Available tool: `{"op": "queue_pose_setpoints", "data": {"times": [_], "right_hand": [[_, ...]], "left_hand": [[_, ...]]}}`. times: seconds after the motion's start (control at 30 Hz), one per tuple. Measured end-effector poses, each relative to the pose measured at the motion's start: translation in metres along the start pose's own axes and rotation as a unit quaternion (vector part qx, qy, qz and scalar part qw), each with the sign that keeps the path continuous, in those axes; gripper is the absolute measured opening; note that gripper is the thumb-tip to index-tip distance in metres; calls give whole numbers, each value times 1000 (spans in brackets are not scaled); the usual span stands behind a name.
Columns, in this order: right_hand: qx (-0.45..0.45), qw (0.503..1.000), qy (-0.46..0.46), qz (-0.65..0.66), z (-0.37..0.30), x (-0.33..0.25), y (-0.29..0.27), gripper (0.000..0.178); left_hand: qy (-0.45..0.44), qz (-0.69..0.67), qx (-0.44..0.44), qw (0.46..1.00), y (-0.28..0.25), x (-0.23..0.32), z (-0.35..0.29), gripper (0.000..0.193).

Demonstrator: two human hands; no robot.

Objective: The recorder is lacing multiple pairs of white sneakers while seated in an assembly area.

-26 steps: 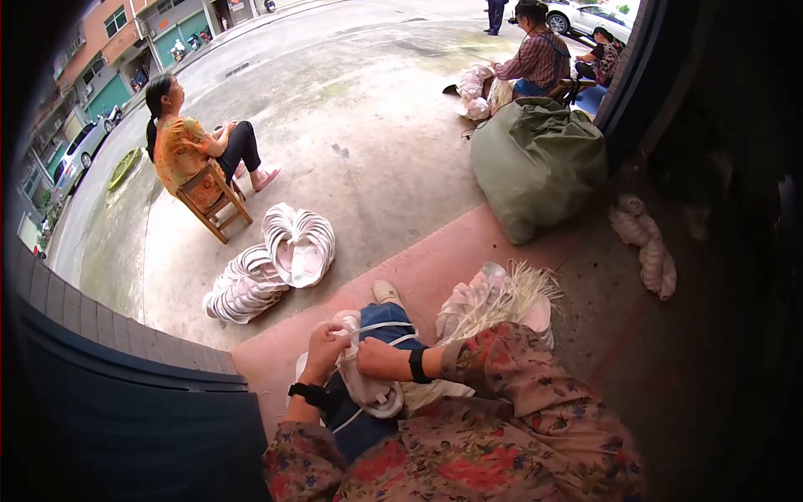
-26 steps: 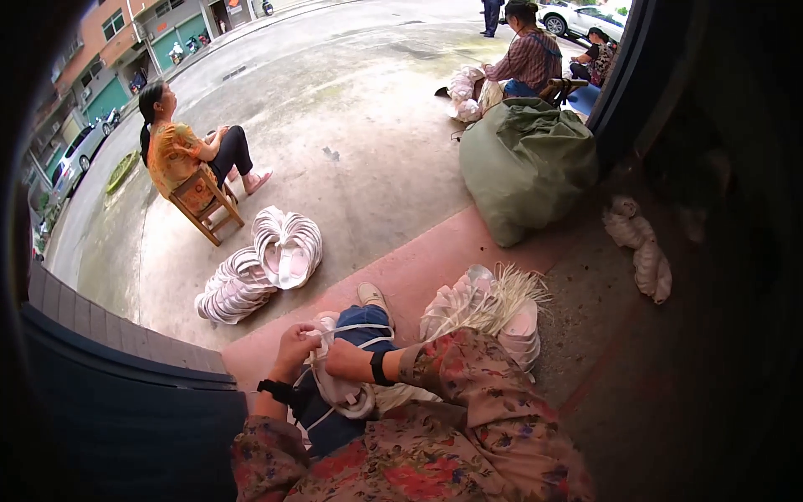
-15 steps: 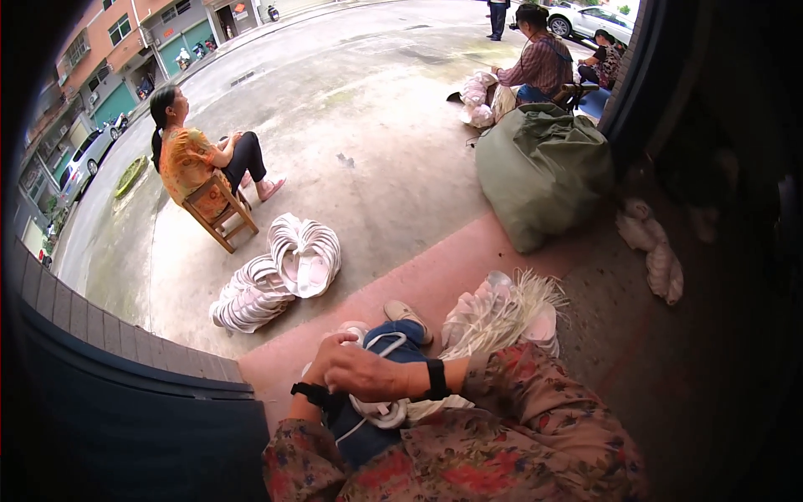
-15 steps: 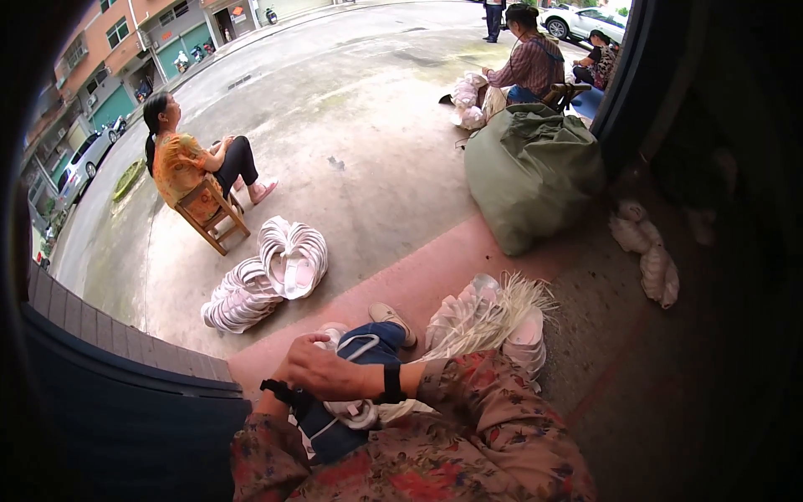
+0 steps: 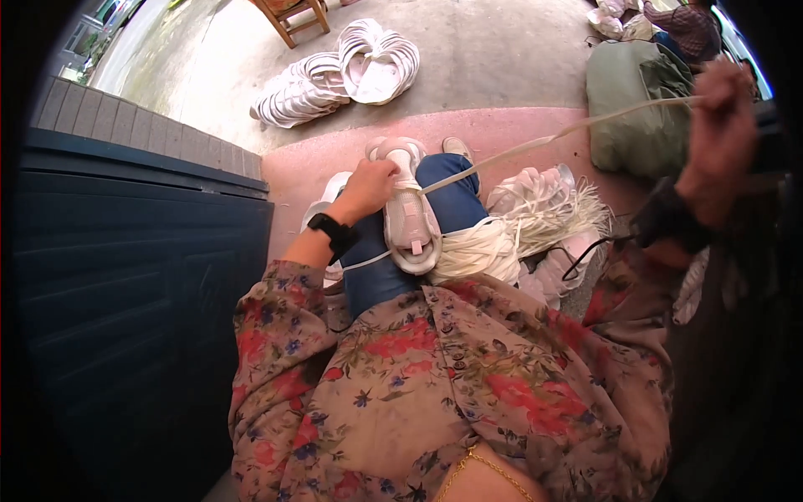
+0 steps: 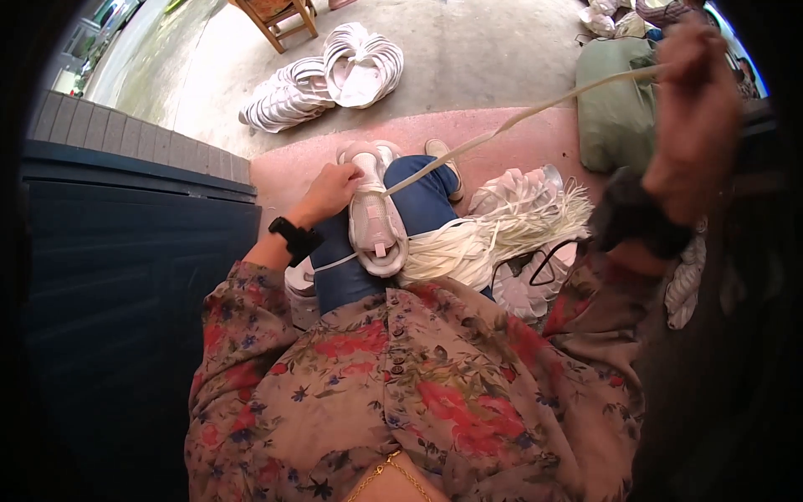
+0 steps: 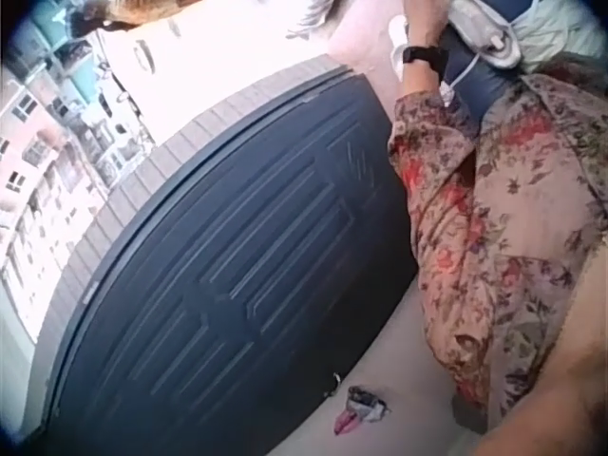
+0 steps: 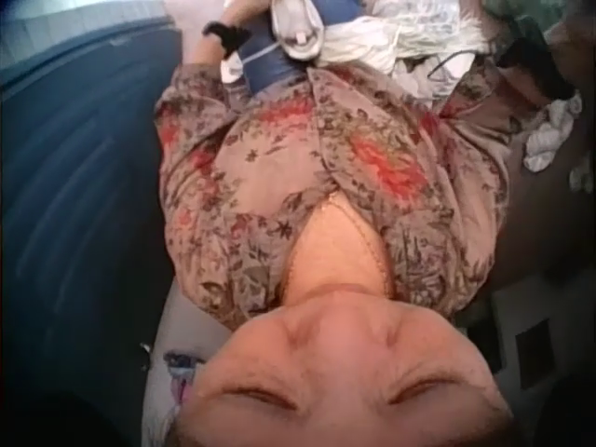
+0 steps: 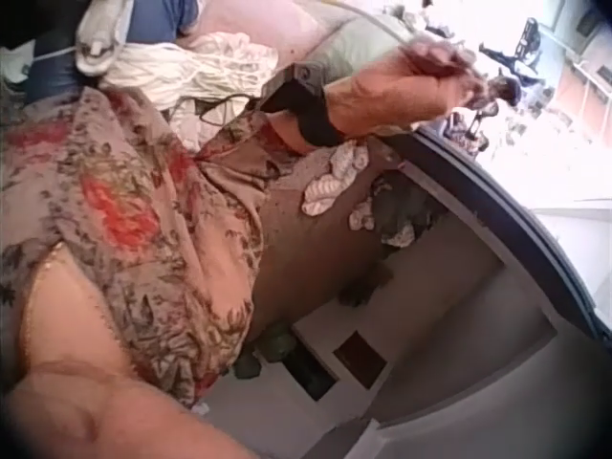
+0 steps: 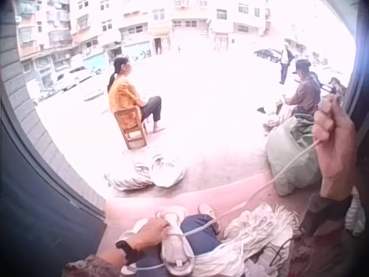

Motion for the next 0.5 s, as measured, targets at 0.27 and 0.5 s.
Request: {"op": "queue_pose_setpoints", "data": {"times": [0.27, 0.5], "right_hand": [[-39, 852, 198, -483, -100, 328, 2, 18], [-59, 759, 297, -577, -137, 386, 39, 21]], "left_hand": [[36, 72, -7, 997, -5, 18, -22, 18], [-37, -16, -25, 999, -23, -1, -23, 22]]}}
Point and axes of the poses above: each hand's wrist, its own z-axis towards the middle knuckle, its own y-axis out of the palm, x = y × z, the point moved 10 cm from there along z, towards the middle knuckle, and after that the axes turned 11 degrees about y, right-handed, at the moved point
